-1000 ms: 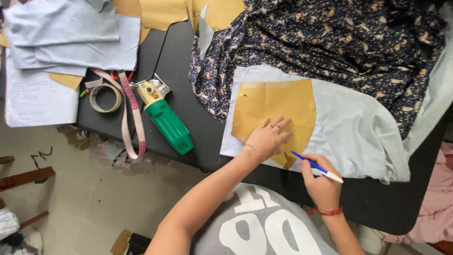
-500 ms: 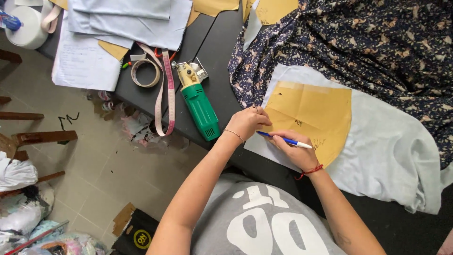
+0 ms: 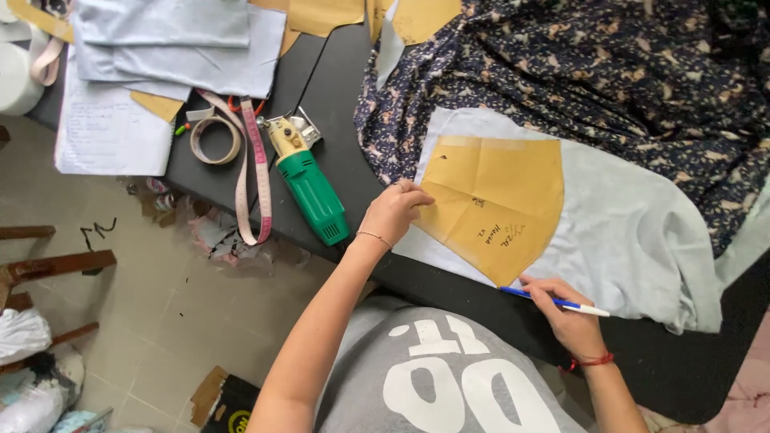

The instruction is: Laying out patterns on fabric, marking them, and cutting out pieces using a rotary cutter and scissors.

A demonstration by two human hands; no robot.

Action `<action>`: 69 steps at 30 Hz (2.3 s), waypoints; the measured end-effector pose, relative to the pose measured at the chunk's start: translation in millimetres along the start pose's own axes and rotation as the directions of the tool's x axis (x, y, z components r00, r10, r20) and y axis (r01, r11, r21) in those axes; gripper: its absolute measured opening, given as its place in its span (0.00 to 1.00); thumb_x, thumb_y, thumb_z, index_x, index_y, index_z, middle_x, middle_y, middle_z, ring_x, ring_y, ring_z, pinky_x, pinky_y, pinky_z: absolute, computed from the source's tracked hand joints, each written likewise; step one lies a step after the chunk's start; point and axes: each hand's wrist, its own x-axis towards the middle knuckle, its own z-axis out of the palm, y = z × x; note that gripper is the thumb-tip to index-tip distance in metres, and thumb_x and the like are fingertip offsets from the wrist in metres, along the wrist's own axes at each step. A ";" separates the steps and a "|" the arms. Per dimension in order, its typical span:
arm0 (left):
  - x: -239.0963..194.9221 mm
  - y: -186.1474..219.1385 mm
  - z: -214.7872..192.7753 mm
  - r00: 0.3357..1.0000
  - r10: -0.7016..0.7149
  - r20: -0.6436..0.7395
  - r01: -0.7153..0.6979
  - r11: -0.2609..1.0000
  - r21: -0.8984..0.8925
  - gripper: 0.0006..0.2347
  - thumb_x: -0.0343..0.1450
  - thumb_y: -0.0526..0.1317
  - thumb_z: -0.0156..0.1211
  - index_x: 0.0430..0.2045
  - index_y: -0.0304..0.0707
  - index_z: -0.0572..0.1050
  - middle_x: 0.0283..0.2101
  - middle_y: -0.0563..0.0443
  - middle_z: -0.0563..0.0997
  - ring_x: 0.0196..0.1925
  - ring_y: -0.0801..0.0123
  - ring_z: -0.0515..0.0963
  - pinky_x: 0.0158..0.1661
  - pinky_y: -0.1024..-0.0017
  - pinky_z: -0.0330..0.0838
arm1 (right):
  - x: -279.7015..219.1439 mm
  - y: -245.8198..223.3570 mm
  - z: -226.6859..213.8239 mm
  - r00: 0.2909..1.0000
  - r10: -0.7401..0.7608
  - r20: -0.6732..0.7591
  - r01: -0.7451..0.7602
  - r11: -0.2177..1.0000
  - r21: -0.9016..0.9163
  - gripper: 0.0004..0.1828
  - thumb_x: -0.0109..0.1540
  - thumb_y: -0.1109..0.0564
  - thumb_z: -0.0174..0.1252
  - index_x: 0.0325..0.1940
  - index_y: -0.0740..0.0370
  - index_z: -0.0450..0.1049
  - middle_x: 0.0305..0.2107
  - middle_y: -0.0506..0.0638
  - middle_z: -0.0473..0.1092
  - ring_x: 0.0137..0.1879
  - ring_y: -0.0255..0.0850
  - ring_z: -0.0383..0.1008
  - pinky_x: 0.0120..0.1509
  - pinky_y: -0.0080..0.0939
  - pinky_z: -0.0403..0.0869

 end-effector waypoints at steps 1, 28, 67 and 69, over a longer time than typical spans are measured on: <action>-1.5 3.3 2.4 1.000 0.011 0.010 -0.011 1.000 0.005 0.14 0.59 0.25 0.49 0.33 0.43 0.74 0.41 0.54 0.69 0.39 0.62 0.71 0.26 0.63 0.67 | -3.2 12.2 -3.4 1.000 0.003 -0.014 -0.003 1.000 0.007 0.09 0.55 0.59 0.49 0.26 0.64 0.74 0.34 0.54 0.73 0.47 0.39 0.72 0.53 0.33 0.66; -13.0 -89.1 -158.7 0.486 -0.419 -0.767 -0.309 0.738 -0.600 0.12 0.67 0.36 0.52 0.42 0.33 0.64 0.37 0.45 0.72 0.34 0.71 0.76 0.32 0.78 0.74 | 77.6 -143.1 220.1 0.875 -0.484 0.002 0.463 0.836 -0.296 0.15 0.51 0.50 0.57 0.40 0.52 0.69 0.27 0.47 0.67 0.35 0.43 0.71 0.38 0.39 0.71; -37.6 -47.1 -52.8 0.628 0.778 -0.022 -0.732 0.600 0.321 0.07 0.66 0.38 0.53 0.17 0.47 0.65 0.22 0.55 0.64 0.21 0.68 0.62 0.24 0.73 0.53 | -28.9 -118.5 198.5 0.596 0.787 -0.157 -0.801 0.573 -0.171 0.27 0.46 0.42 0.58 0.44 0.54 0.61 0.26 0.47 0.70 0.33 0.40 0.71 0.37 0.37 0.67; -37.3 -49.6 -49.5 0.638 0.770 -0.008 -0.727 0.606 0.323 0.07 0.66 0.39 0.53 0.16 0.48 0.65 0.22 0.56 0.64 0.22 0.67 0.63 0.24 0.72 0.54 | -25.9 -118.0 198.0 0.626 0.754 -0.196 -0.779 0.603 -0.169 0.25 0.45 0.42 0.58 0.39 0.55 0.62 0.22 0.47 0.69 0.29 0.41 0.70 0.36 0.37 0.64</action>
